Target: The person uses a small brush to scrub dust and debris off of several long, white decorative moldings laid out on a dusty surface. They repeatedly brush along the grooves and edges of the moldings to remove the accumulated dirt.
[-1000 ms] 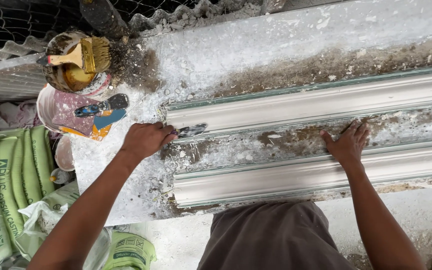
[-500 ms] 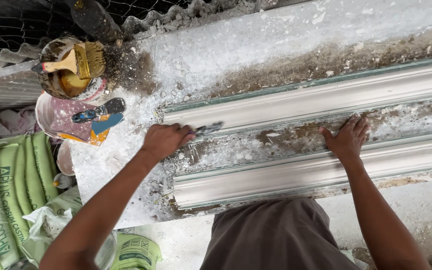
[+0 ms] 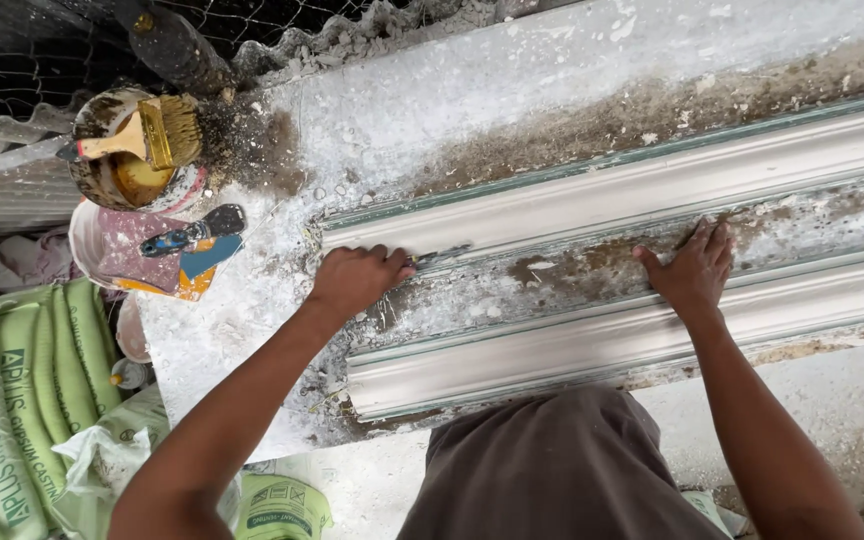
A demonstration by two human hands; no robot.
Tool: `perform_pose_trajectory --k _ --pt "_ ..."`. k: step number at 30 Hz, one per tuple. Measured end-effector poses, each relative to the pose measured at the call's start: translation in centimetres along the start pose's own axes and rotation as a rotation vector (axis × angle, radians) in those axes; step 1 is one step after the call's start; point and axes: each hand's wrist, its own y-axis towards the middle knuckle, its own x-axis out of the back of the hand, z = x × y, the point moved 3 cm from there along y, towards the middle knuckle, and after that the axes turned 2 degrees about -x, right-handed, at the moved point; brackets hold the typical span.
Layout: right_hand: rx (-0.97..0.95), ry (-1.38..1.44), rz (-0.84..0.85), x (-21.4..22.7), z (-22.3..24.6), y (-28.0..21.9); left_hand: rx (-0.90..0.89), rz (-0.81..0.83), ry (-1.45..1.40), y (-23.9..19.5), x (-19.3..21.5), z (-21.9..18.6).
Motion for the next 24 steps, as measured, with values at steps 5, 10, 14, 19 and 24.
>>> perform_pose_trajectory --k 5,10,14,19,24 --pt "-0.017 -0.011 0.007 1.3 0.6 0.2 0.021 0.151 0.003 -1.9 0.5 2.4" --pt "-0.023 -0.011 -0.016 1.1 0.5 0.3 0.154 0.474 0.052 -2.8 1.8 2.1" --pt "-0.015 -0.03 -0.04 0.7 0.4 -0.2 0.048 0.0 -0.011 -1.3 -0.8 -0.4" --pt "-0.035 -0.037 -0.019 1.4 0.4 0.1 0.079 0.092 -0.059 -1.9 1.4 1.9" --pt "-0.034 -0.024 -0.019 1.2 0.8 0.3 0.079 0.209 -0.069 0.4 -0.1 0.5"
